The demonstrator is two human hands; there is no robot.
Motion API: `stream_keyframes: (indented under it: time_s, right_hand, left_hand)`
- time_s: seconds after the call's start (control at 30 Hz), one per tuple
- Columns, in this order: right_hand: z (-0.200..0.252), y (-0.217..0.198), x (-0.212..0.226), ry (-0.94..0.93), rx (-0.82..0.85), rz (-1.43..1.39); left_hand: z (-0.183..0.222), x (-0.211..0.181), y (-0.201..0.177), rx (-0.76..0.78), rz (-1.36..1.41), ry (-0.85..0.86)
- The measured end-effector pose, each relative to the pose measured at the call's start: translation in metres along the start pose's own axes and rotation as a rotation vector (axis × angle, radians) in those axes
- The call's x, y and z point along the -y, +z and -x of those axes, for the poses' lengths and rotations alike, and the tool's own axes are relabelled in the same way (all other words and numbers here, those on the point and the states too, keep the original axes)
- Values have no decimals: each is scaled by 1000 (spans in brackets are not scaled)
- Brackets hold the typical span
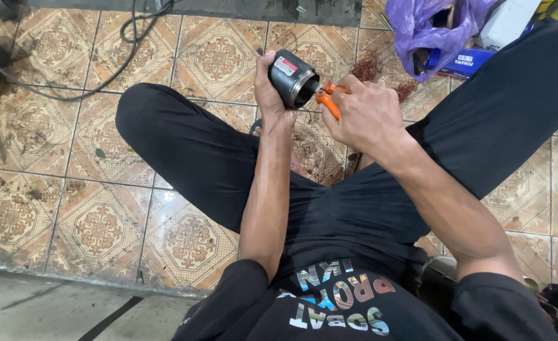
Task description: The person sits on the floor and uses orange-handled pliers to pull and cut copper wire from a cylindrical black component. The person repeatedly inserts the pliers into the component, extracts wire strands, and drops them onto the floor.
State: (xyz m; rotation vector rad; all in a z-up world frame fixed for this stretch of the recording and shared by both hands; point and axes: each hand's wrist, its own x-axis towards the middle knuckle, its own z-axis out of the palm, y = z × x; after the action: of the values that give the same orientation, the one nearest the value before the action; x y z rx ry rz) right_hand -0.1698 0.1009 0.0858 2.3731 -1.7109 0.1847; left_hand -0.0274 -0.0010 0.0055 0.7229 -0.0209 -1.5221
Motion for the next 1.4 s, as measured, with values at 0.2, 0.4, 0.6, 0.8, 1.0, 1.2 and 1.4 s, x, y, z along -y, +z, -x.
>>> stream_keyframes:
  time_s: [0.2,0.4,0.6,0.8,1.0,1.2,1.4]
  right_hand:
    - [2,5,3,27,70,29]
    - [3,10,2,-7,59,62]
    - [3,7,3,13,71,-20]
    - [7,3,2,28,41,-44]
    - [6,-1,0,48,99,-42]
    - [9,-9,-6,18,28,-169]
    - [4,3,-17,-13,53,-514]
  left_hand:
    - [5,-6,0,5,-73,16]
    - [-9,-2,-6,55,-7,-20]
    - [-17,4,-11,64,-37,-49]
    - [-17,-5,-11,-8,27,-125]
    - [-14,-2,-9,-6,0,-105]
    - [-10,-6,-7,-42,-16,-88]
    - [-9,-8,-5,-22,-22,-105]
